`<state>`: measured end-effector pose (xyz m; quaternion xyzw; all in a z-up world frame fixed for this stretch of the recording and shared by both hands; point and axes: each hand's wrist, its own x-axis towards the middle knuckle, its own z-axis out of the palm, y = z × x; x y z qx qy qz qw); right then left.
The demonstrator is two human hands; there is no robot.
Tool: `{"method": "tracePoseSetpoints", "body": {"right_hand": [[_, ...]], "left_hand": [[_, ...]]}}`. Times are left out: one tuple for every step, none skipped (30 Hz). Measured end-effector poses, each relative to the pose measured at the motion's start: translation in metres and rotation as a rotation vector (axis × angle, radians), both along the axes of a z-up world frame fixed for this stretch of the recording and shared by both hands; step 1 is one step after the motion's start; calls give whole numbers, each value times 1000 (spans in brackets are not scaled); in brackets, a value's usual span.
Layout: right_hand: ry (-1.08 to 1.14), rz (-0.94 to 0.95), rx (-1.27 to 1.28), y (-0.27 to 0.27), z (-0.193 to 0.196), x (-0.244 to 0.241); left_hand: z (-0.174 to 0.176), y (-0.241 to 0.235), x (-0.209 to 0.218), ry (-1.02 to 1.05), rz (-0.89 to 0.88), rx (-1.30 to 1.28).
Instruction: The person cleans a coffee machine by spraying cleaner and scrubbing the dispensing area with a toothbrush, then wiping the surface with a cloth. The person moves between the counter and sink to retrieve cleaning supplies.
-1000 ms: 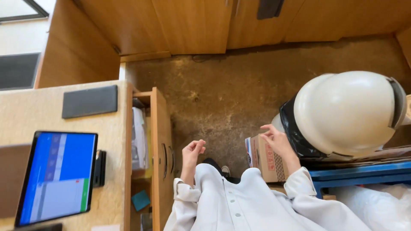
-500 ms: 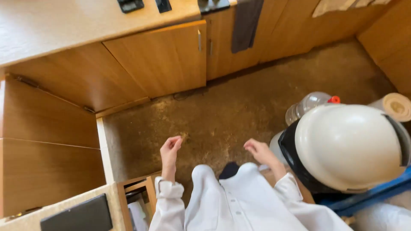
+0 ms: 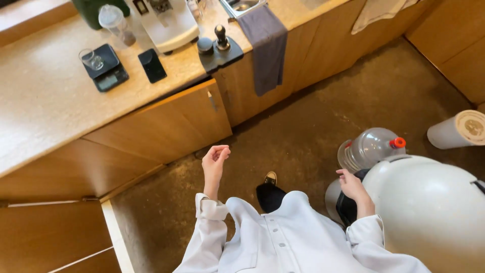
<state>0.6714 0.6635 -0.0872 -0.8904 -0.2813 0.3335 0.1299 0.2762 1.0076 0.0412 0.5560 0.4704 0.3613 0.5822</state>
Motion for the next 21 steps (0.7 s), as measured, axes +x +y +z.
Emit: {"method": "tracePoseSetpoints", "body": {"right_hand": [[2, -1, 1, 25, 23, 3], [29, 37, 2, 54, 45, 9], [55, 75, 3, 83, 67, 14], [57, 78, -12, 111, 87, 20], [46, 134, 17, 139, 106, 24], [35, 199, 43, 165, 123, 27], [38, 210, 24, 172, 123, 23], [65, 216, 83, 194, 127, 29], [92, 222, 141, 216, 132, 34], [91, 230, 140, 233, 137, 39], [108, 250, 150, 249, 141, 44], [128, 261, 164, 266, 142, 45], [128, 262, 167, 277, 147, 44], [169, 260, 136, 289, 154, 45], [209, 258, 106, 302, 161, 46], [214, 256, 93, 312, 165, 48], [221, 265, 87, 323, 168, 50], [213, 276, 90, 341, 175, 59], [204, 276, 86, 353, 171, 67], [188, 284, 85, 365, 168, 75], [172, 293, 84, 376, 166, 83]], "left_hand": [[12, 15, 13, 2, -1, 1], [22, 31, 26, 10, 1, 18], [32, 46, 38, 19, 3, 36], [37, 63, 51, 20, 6, 21], [40, 79, 62, 52, 33, 59], [41, 91, 70, 84, 68, 94], [40, 90, 70, 86, 78, 75], [45, 105, 79, 139, 75, 93], [52, 120, 89, 192, 73, 110], [54, 136, 97, 190, 81, 109], [55, 151, 104, 186, 98, 156], [56, 169, 110, 185, 108, 207], [54, 185, 114, 185, 108, 209], [55, 204, 120, 240, 110, 306], [54, 223, 126, 296, 112, 403], [55, 240, 130, 299, 110, 390], [56, 257, 134, 341, 92, 410], [58, 281, 144, 369, 80, 439], [52, 302, 150, 359, 81, 436], [47, 320, 155, 421, 44, 475], [42, 337, 159, 482, 6, 513]]}}
